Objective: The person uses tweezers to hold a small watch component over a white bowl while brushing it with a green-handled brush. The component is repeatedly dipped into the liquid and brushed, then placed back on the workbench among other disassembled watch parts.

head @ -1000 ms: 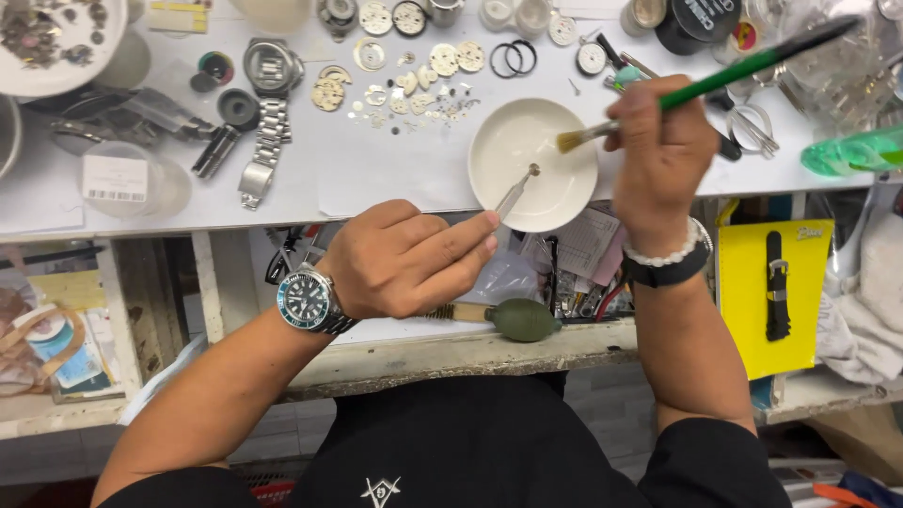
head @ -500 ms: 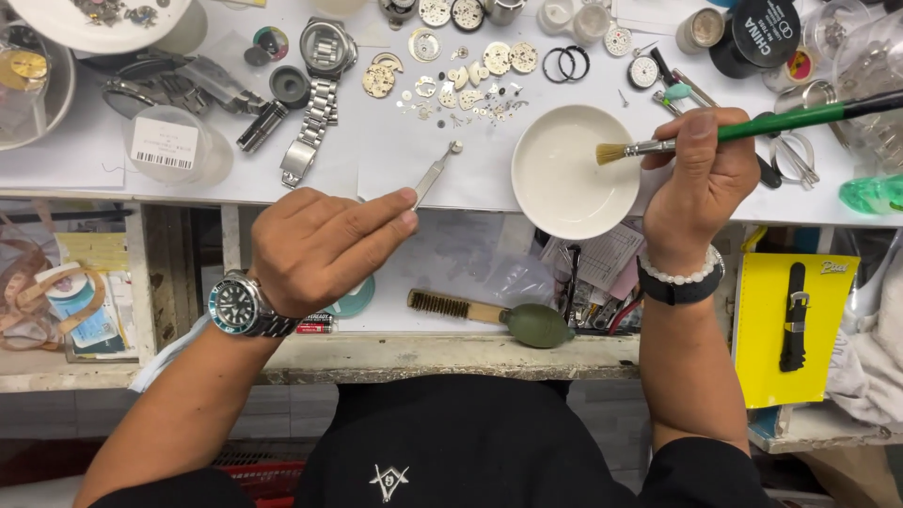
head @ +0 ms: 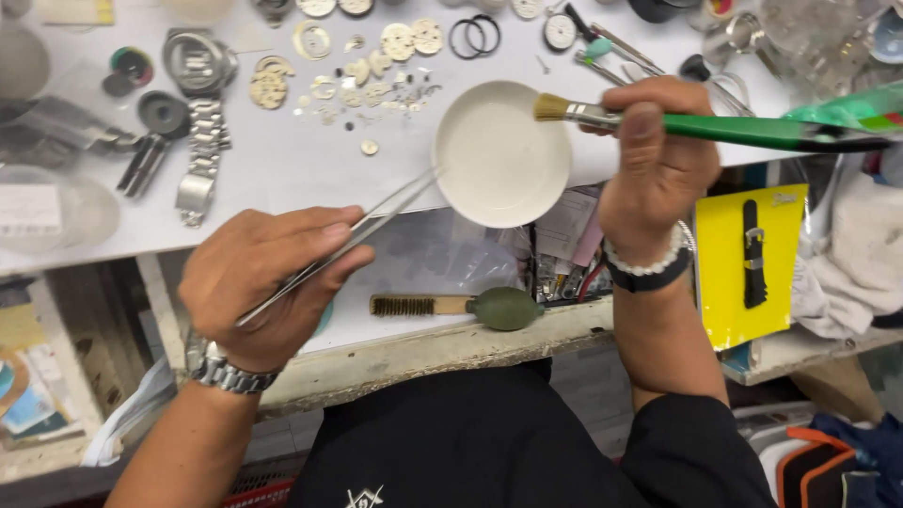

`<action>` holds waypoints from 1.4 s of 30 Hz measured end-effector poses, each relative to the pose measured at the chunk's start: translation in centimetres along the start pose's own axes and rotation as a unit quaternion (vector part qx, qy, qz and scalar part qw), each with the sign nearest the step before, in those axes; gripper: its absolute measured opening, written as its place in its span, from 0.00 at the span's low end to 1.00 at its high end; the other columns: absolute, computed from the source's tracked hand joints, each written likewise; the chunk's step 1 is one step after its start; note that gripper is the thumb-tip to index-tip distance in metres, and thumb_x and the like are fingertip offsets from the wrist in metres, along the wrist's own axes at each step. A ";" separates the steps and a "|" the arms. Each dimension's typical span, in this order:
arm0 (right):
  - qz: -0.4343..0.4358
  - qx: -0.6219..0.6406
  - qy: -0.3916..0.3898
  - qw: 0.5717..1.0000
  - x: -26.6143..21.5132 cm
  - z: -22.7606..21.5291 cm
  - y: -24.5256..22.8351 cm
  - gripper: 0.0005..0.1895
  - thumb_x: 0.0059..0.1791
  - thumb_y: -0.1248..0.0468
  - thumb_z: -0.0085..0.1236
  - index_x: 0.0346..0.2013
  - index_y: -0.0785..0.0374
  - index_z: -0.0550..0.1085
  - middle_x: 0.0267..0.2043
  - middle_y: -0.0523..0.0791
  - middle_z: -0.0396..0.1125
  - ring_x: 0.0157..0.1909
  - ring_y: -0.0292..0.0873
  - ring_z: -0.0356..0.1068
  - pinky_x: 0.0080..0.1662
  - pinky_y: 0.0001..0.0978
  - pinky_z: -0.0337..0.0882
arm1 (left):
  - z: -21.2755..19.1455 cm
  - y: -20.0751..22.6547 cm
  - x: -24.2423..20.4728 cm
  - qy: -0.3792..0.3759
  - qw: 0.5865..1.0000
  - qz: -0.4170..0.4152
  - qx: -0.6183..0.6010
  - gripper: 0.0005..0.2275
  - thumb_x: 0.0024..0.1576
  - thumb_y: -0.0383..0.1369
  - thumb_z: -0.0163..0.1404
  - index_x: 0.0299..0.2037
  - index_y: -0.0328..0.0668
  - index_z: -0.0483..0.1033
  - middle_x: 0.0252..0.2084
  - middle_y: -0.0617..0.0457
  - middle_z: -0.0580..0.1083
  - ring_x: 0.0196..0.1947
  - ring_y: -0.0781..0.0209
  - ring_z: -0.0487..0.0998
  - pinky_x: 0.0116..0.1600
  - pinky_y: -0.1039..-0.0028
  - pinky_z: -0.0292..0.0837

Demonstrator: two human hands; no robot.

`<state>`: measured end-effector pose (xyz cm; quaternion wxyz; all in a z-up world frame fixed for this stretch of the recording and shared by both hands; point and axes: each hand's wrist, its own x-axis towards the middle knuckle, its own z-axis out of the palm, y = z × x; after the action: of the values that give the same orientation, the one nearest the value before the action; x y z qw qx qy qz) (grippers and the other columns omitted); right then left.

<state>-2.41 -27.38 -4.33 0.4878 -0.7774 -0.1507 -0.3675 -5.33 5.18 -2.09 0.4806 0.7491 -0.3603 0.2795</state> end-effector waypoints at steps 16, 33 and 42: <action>0.114 0.067 0.042 0.990 -0.8 0.3 0.6 0.21 0.61 0.52 0.46 0.38 0.69 0.70 0.33 0.49 0.63 0.28 0.45 0.64 0.27 0.31 0.71 | 7.2 -0.5 3.8 -0.029 0.980 -0.172 -0.098 0.10 0.58 0.22 0.64 0.45 0.30 0.78 0.44 0.39 0.81 0.42 0.52 0.86 0.47 0.71 0.84; 0.108 0.084 0.082 0.987 -1.0 0.3 1.6 0.18 0.60 0.54 0.47 0.38 0.68 0.71 0.33 0.50 0.64 0.26 0.45 0.64 0.25 0.31 0.68 | 8.1 -1.3 3.3 -0.051 0.986 -0.140 -0.077 0.10 0.56 0.21 0.66 0.44 0.32 0.79 0.43 0.41 0.82 0.44 0.49 0.87 0.48 0.69 0.85; 0.136 0.079 0.047 0.986 -0.7 -0.1 0.7 0.18 0.61 0.53 0.45 0.39 0.67 0.71 0.34 0.49 0.65 0.28 0.44 0.66 0.29 0.30 0.72 | 7.5 -1.0 3.1 -0.035 0.984 -0.157 -0.081 0.10 0.56 0.21 0.65 0.43 0.30 0.79 0.41 0.40 0.81 0.43 0.49 0.87 0.50 0.68 0.86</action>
<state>-2.48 -27.69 -5.30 0.6000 -0.7314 -0.0489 -0.3203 -2.14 -2.30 -3.08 0.5648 0.7642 -0.2762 0.1439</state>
